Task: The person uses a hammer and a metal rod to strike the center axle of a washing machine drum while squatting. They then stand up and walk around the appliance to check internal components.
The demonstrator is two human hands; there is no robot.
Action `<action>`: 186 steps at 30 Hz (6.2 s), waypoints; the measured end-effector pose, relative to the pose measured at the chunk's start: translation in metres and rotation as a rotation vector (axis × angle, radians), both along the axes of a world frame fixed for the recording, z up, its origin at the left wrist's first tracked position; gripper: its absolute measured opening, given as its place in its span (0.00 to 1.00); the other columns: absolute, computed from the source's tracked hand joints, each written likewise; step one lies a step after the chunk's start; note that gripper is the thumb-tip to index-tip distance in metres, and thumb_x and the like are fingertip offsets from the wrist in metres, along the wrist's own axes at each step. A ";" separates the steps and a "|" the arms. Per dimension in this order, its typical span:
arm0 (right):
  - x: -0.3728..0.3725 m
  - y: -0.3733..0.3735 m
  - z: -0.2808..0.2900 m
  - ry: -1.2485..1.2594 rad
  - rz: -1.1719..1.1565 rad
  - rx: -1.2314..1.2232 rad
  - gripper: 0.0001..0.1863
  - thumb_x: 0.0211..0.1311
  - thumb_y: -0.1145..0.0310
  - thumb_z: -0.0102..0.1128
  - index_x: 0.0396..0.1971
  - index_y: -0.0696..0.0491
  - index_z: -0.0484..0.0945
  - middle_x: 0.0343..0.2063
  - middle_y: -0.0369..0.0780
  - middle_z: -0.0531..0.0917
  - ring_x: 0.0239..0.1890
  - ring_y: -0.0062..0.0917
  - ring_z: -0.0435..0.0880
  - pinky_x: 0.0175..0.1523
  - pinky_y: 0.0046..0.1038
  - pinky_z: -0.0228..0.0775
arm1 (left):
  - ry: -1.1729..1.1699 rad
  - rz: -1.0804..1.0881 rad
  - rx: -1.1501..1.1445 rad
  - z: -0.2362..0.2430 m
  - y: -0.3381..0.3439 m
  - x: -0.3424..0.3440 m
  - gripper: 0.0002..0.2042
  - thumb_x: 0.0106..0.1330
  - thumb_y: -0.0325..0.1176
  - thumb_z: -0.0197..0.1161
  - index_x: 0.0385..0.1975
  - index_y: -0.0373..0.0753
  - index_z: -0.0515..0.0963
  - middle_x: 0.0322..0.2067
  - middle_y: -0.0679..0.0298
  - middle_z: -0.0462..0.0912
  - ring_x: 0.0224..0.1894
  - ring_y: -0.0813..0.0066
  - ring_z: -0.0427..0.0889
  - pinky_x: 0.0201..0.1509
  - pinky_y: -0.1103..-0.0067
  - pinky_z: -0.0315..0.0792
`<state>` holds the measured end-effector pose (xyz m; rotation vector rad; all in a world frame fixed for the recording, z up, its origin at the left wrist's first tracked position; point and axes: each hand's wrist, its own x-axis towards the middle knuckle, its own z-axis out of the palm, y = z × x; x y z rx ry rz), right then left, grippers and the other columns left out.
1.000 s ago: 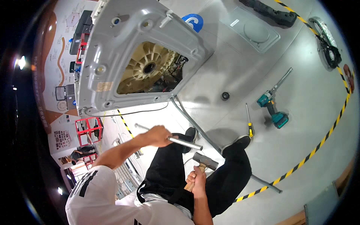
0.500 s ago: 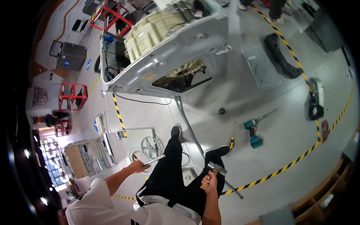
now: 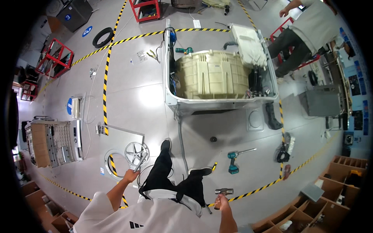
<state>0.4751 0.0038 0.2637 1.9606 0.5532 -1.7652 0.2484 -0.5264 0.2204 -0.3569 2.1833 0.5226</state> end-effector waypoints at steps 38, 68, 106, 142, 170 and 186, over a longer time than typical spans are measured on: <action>-0.289 -0.117 0.053 -0.220 0.469 0.140 0.15 0.58 0.59 0.55 0.22 0.55 0.69 0.10 0.39 0.67 0.10 0.26 0.67 0.17 0.30 0.64 | -0.149 0.521 0.111 -0.019 -0.092 -0.298 0.29 0.58 0.54 0.57 0.07 0.32 0.70 0.08 0.59 0.69 0.09 0.70 0.68 0.17 0.72 0.63; -0.290 -0.365 -0.077 -0.088 -0.104 0.081 0.16 0.61 0.55 0.53 0.19 0.50 0.70 0.10 0.33 0.67 0.11 0.20 0.65 0.15 0.25 0.55 | 0.118 -0.325 -0.032 0.062 -0.048 -0.554 0.28 0.58 0.55 0.55 0.16 0.28 0.75 0.17 0.47 0.77 0.26 0.50 0.79 0.31 0.66 0.70; -0.640 -0.350 0.167 -0.509 -0.419 -0.468 0.08 0.63 0.68 0.51 0.27 0.49 0.63 0.15 0.30 0.62 0.14 0.15 0.59 0.20 0.21 0.52 | -0.324 -0.380 -0.100 -0.057 0.059 -0.861 0.26 0.63 0.49 0.55 0.08 0.38 0.62 0.07 0.69 0.60 0.11 0.82 0.60 0.15 0.78 0.56; -0.665 -0.373 0.156 -0.461 -0.707 -0.331 0.18 0.58 0.62 0.56 0.47 0.52 0.74 0.40 0.39 0.80 0.38 0.28 0.81 0.40 0.31 0.73 | -0.341 -0.276 -0.015 -0.056 0.120 -0.892 0.25 0.66 0.46 0.54 0.07 0.41 0.59 0.07 0.72 0.59 0.11 0.85 0.57 0.16 0.80 0.52; -0.684 -0.403 0.155 -0.487 -0.787 -0.333 0.18 0.59 0.61 0.55 0.47 0.53 0.74 0.40 0.39 0.80 0.39 0.28 0.80 0.42 0.30 0.72 | -0.365 -0.214 0.033 -0.060 0.117 -0.895 0.24 0.65 0.48 0.55 0.11 0.41 0.62 0.09 0.71 0.60 0.12 0.85 0.59 0.15 0.82 0.54; -0.677 -0.433 0.148 -0.457 -0.813 -0.297 0.18 0.60 0.61 0.54 0.47 0.54 0.74 0.39 0.40 0.80 0.39 0.28 0.80 0.44 0.30 0.72 | -0.314 -0.285 0.133 -0.062 0.091 -0.888 0.23 0.65 0.47 0.55 0.11 0.42 0.61 0.08 0.72 0.61 0.11 0.84 0.59 0.15 0.83 0.54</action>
